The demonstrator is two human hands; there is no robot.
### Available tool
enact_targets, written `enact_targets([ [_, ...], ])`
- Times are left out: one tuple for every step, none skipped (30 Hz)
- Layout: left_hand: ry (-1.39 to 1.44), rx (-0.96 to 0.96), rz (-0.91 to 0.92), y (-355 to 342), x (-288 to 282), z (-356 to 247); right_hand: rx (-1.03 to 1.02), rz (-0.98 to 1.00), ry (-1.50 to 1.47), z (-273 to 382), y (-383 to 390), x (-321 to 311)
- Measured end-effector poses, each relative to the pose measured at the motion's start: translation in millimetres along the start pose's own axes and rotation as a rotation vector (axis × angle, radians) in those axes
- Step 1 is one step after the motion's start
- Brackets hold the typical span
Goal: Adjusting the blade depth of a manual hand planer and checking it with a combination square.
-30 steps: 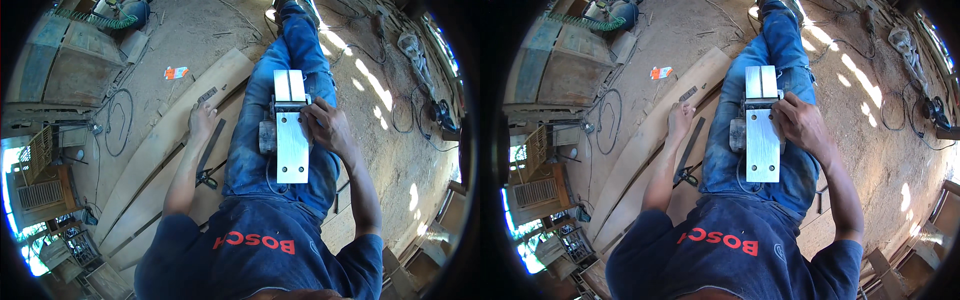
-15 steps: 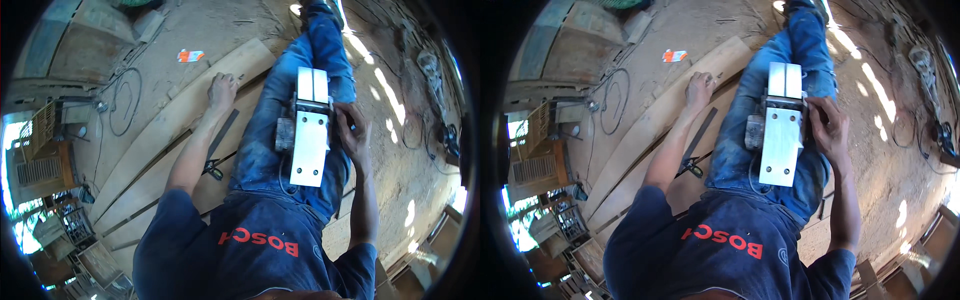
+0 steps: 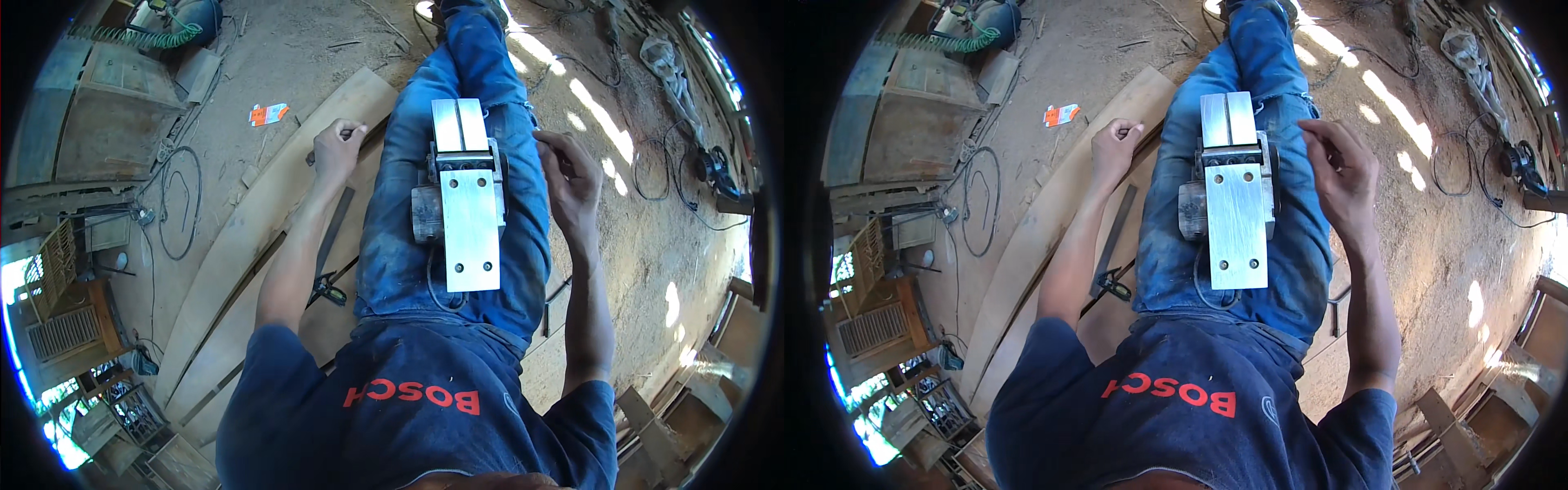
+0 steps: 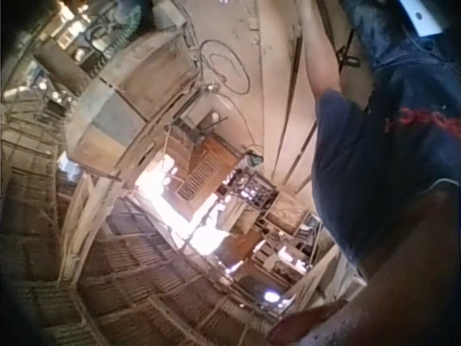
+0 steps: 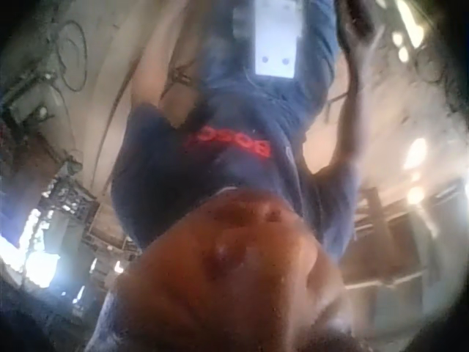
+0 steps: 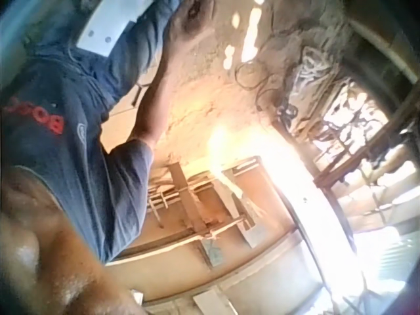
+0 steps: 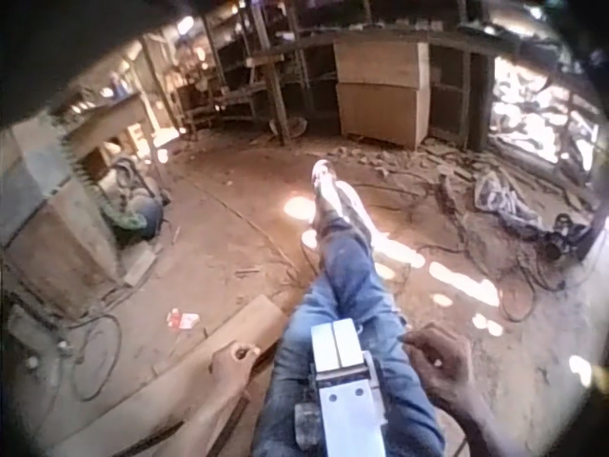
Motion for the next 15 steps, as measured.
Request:
enact_targets([
  [0.15,-0.111,0.044,8.0,-2.7,-26.9,-0.109,0.02,0.032,10.9,-0.7,3.4],
  [0.289,-0.225,0.068,17.4,-14.2,-49.0,-0.227,0.051,0.045,25.4,0.0,13.0],
  [0.411,-0.256,0.112,27.8,-22.3,-73.7,-0.276,0.093,0.019,37.4,0.8,25.3],
  [0.537,-0.284,0.163,37.9,-25.8,-98.5,-0.322,0.132,0.001,50.4,2.2,35.4],
  [0.537,-0.283,0.16,44.5,-30.8,-117.3,-0.325,0.133,-0.001,58.2,1.4,43.5],
  [0.62,-0.262,0.21,51.5,-31.8,-138.9,-0.374,0.164,0.003,68.5,2.8,53.4],
  [0.702,-0.239,0.253,55.9,-32.3,-153.2,-0.429,0.198,0.003,77.1,4.4,61.5],
  [0.705,-0.237,0.247,57.2,-30.8,-157.2,-0.435,0.2,0.002,79.0,3.7,63.8],
  [0.743,-0.237,0.272,59.3,-27.5,-162.1,-0.446,0.215,0.003,80.5,3.9,66.8],
  [0.78,-0.238,0.298,61.3,-24.3,-166.5,-0.457,0.229,0.005,81.4,4.4,69.7],
  [0.818,-0.239,0.325,63.1,-21.3,-170.3,-0.467,0.243,0.007,81.8,5.3,72.3],
  [0.855,-0.24,0.353,64.9,-18.8,-173.5,-0.476,0.257,0.009,81.8,6.6,74.6],
  [0.858,-0.24,0.349,66.0,-18.2,-174.9,-0.479,0.261,0.009,81.1,7.4,74.9],
  [0.856,-0.243,0.36,68.2,-16.6,-176.3,-0.453,0.264,-0.022,77.9,7.8,73.1],
  [0.853,-0.247,0.372,70.4,-15.1,-177.2,-0.427,0.266,-0.053,73.9,8.3,70.5],
])
Point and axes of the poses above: each hand's wrist, its own y-axis away from the middle knuckle, its own x-axis out of the palm, z = x × y, the point moved 8 cm from there along -y, towards the middle knuckle, and after that the axes turned 15 degrees about -z, right-handed, at the moved point
